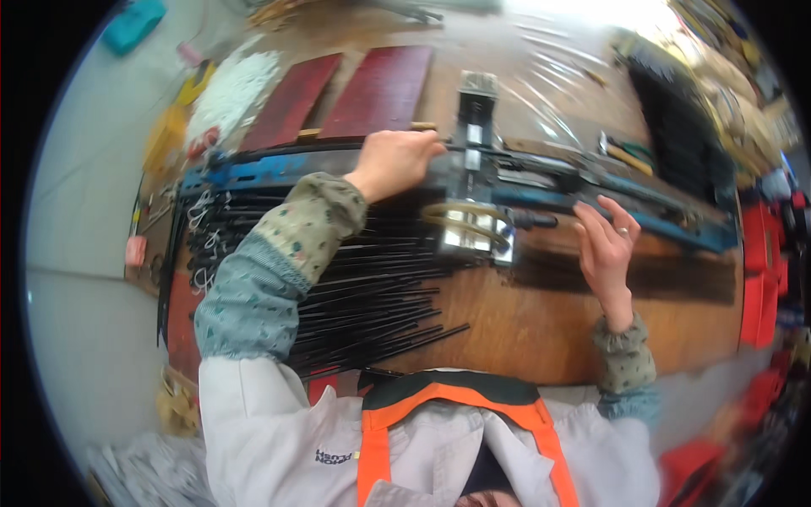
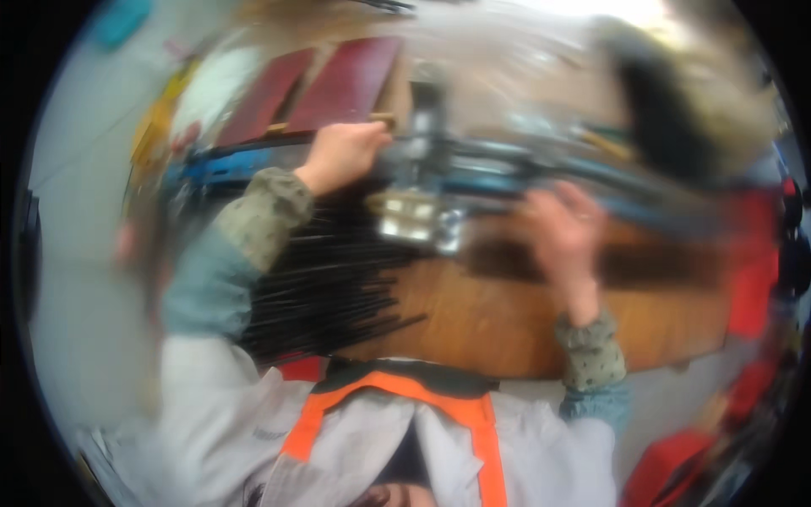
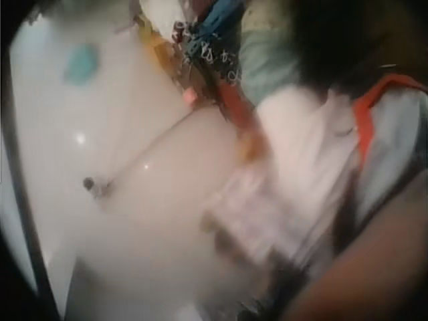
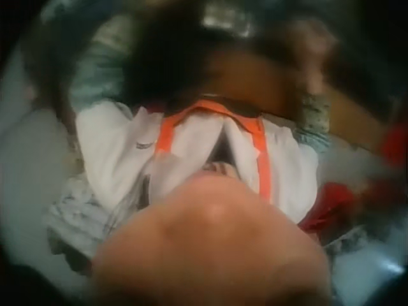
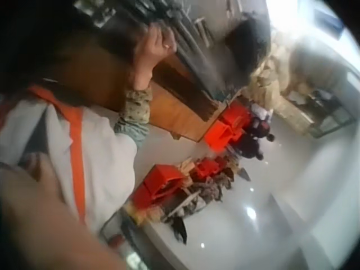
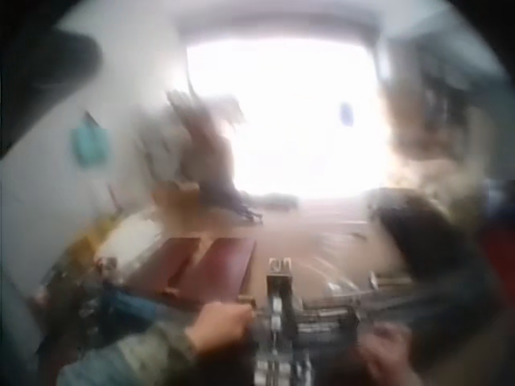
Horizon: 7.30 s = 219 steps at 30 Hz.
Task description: The person threads a coil spring onto a rod, uses a sliding workbench jig to fit it into place, and places the assembled rod onto a stack on the table.
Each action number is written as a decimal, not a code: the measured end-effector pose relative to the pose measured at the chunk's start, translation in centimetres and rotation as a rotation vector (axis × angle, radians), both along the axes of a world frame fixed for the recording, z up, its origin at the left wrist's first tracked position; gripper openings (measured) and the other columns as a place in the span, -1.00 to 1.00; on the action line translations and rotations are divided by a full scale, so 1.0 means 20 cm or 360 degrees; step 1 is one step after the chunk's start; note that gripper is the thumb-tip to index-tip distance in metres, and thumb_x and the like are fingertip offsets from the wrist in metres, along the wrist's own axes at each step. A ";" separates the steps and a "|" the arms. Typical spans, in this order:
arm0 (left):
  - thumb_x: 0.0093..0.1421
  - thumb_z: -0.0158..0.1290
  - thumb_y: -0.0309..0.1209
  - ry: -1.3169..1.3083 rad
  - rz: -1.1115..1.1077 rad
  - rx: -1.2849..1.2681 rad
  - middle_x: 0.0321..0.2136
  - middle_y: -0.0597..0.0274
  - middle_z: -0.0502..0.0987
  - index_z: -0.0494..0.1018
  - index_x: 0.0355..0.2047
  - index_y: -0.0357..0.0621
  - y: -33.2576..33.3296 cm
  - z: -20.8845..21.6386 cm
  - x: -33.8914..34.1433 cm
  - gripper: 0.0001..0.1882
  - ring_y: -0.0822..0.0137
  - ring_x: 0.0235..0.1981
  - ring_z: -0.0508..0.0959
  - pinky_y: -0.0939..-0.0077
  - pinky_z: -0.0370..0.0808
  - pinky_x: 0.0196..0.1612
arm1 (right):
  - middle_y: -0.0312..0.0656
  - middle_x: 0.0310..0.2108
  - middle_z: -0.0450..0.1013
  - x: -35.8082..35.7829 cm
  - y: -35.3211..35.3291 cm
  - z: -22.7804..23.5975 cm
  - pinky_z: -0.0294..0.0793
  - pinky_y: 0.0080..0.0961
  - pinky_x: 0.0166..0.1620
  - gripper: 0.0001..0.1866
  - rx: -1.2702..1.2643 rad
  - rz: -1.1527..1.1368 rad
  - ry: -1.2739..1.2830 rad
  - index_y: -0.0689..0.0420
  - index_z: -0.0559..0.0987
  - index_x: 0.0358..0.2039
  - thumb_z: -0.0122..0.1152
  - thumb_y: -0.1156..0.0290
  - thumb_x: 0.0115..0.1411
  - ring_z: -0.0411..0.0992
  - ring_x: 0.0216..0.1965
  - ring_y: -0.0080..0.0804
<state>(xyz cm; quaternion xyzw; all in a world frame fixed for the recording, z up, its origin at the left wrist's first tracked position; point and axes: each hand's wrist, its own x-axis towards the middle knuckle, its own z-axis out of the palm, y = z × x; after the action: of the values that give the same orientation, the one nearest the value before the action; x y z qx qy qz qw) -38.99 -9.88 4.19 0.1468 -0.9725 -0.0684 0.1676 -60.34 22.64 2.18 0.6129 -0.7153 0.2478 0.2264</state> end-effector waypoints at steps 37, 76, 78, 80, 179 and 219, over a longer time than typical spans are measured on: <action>0.09 0.29 -0.09 0.0000 0.0045 -0.0543 -0.34 0.43 0.49 0.55 -0.37 0.12 0.10 -0.24 0.72 -0.76 0.34 -0.18 0.49 0.31 0.31 -0.10 | -0.02 -0.31 0.65 0.29 0.04 -0.22 0.53 -0.48 -0.16 -0.82 0.0723 0.0193 -0.1327 0.27 0.69 -0.17 0.34 0.50 0.23 0.64 -0.29 -0.28; 0.33 0.13 -0.30 -0.0623 -0.0661 0.0300 -0.54 0.07 0.57 0.51 0.19 0.16 0.85 0.23 0.18 -0.59 0.00 -0.53 0.60 0.14 0.48 -0.48 | -0.14 -0.42 0.46 0.29 0.47 -0.25 0.55 -0.31 -0.33 -0.51 -0.0192 0.0463 -0.0867 0.19 0.53 0.21 0.20 0.56 0.24 0.46 -0.39 -0.21; 0.32 0.13 -0.33 -0.0570 -0.0668 0.0405 -0.52 0.05 0.59 0.52 0.18 0.13 0.88 0.22 0.17 -0.59 -0.02 -0.50 0.61 0.13 0.48 -0.46 | -0.12 -0.40 0.49 0.31 0.50 -0.24 0.55 -0.33 -0.28 -0.54 -0.0219 0.0407 -0.1143 0.17 0.51 0.24 0.22 0.49 0.32 0.48 -0.36 -0.19; 0.32 0.13 -0.34 -0.0527 -0.0589 0.0556 -0.51 0.05 0.59 0.52 0.18 0.11 0.91 0.22 0.15 -0.60 -0.03 -0.50 0.61 0.13 0.48 -0.45 | -0.13 -0.38 0.53 0.32 0.49 -0.23 0.55 -0.38 -0.28 -0.52 -0.0340 0.0374 -0.1728 0.15 0.49 0.27 0.22 0.47 0.34 0.51 -0.34 -0.18; 0.29 0.16 -0.22 0.0208 -0.0135 -0.0227 -0.45 0.11 0.59 0.62 -0.20 0.04 -0.13 0.20 0.38 -0.83 0.03 -0.40 0.65 0.12 0.58 -0.38 | -0.27 -0.30 0.62 -0.64 0.05 0.03 0.16 -0.20 0.24 -0.94 0.0453 -0.0675 0.0465 0.02 0.65 -0.29 0.26 0.37 0.28 0.50 -0.10 -0.24; 0.40 0.02 -0.17 -0.0003 -0.0052 -0.0012 -0.47 0.08 0.61 0.45 -0.33 -0.03 0.01 -0.01 -0.01 -0.76 -0.07 -0.38 0.64 0.04 0.53 -0.39 | -0.15 -0.35 0.53 0.10 -0.11 -0.12 0.31 -0.32 -0.09 -0.74 0.0038 0.0201 -0.0501 0.23 0.62 -0.07 0.31 0.52 0.21 0.46 -0.17 -0.18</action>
<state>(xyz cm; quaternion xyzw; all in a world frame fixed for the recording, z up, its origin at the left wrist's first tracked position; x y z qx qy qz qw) -39.25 -9.67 4.04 0.1303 -0.9751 -0.0672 0.1661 -58.26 20.47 -0.13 0.6128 -0.7050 0.3461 0.0882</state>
